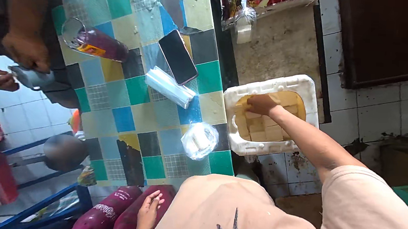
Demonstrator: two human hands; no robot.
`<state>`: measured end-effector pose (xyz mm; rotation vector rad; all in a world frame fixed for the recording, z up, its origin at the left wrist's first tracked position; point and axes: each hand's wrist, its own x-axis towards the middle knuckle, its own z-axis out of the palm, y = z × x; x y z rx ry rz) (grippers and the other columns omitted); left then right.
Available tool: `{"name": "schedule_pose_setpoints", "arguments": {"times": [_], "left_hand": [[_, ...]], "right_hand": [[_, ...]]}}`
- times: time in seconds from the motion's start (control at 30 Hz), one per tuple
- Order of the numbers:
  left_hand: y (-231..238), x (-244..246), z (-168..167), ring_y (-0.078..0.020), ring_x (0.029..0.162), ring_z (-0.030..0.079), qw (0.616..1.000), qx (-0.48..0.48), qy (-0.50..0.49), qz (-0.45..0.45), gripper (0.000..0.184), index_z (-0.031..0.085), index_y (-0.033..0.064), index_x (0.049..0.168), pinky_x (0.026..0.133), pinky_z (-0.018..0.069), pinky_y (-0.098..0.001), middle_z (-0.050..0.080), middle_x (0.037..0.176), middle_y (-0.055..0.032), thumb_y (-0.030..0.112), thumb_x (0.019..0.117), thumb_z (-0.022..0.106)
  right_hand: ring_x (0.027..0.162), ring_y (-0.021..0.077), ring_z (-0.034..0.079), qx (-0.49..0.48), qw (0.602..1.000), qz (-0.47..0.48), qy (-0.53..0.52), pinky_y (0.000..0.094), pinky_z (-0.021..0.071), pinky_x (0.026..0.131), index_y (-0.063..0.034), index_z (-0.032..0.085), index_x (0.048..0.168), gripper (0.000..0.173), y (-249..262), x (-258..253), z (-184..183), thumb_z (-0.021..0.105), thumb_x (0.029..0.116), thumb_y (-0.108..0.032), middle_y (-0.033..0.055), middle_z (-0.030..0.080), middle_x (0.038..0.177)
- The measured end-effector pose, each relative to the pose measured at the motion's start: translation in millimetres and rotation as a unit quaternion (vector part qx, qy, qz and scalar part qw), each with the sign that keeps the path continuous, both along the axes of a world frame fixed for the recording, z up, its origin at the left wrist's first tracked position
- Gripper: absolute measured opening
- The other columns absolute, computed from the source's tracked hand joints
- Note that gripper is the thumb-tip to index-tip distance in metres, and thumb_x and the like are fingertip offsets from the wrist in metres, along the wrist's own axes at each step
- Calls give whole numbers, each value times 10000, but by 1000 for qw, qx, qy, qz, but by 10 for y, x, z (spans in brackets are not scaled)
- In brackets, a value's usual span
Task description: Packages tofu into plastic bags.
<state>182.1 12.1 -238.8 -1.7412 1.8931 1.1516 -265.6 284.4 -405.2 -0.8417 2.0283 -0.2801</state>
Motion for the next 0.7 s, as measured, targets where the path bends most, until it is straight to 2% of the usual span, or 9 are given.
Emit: {"name": "schedule_pose_setpoints", "arguments": {"times": [0.1, 0.13, 0.23, 0.33, 0.47, 0.7], "left_hand": [[54, -1, 20, -194, 987, 640, 1000, 4, -4, 9, 321, 513, -144, 1327, 870, 515, -315, 598, 1249, -292, 11, 1067, 405], [70, -5, 33, -204, 993, 639, 1000, 6, -9, 8, 323, 513, -145, 1329, 877, 513, -323, 599, 1248, -294, 9, 1067, 401], [67, 53, 24, -259, 1033, 648, 1000, 7, -4, -10, 337, 515, -146, 1334, 912, 515, -380, 601, 1262, -318, 19, 1065, 396], [77, 93, 21, -246, 1021, 650, 1000, 4, 1, 0, 327, 524, -141, 1326, 905, 518, -368, 604, 1258, -306, 16, 1064, 408], [60, 189, -37, -189, 970, 654, 1000, -1, 18, 7, 316, 540, -133, 1303, 870, 526, -321, 628, 1209, -272, 28, 1058, 421], [63, 245, -39, -217, 1010, 656, 1000, 0, 12, 16, 320, 540, -129, 1309, 892, 524, -346, 624, 1231, -282, 35, 1062, 418]], "right_hand": [[1374, 482, 496, -69, 984, -113, 122, 670, 370, 1116, 31, 597, 1382, 384, -56, 94, -18, 447, 1101, -183, 310, 573, 1408], [1406, 462, 468, -70, 979, -132, 140, 662, 354, 1136, 22, 577, 1406, 396, -88, 109, -63, 413, 1110, -183, 299, 549, 1443], [1344, 468, 532, -47, 968, -121, 215, 668, 417, 1081, 38, 617, 1334, 344, -136, 196, -173, 430, 1087, -110, 302, 597, 1372], [1364, 516, 484, 36, 976, -139, 165, 676, 356, 1113, 107, 579, 1353, 348, -182, 285, -59, 437, 1058, -15, 353, 549, 1403], [1366, 519, 471, 84, 975, -176, 110, 682, 323, 1123, 131, 596, 1311, 359, -259, 288, -65, 486, 1039, -76, 361, 552, 1391], [1382, 514, 463, 116, 978, -153, 86, 705, 321, 1114, 85, 601, 1341, 431, -298, 195, 13, 509, 1063, -231, 344, 548, 1413]]}}
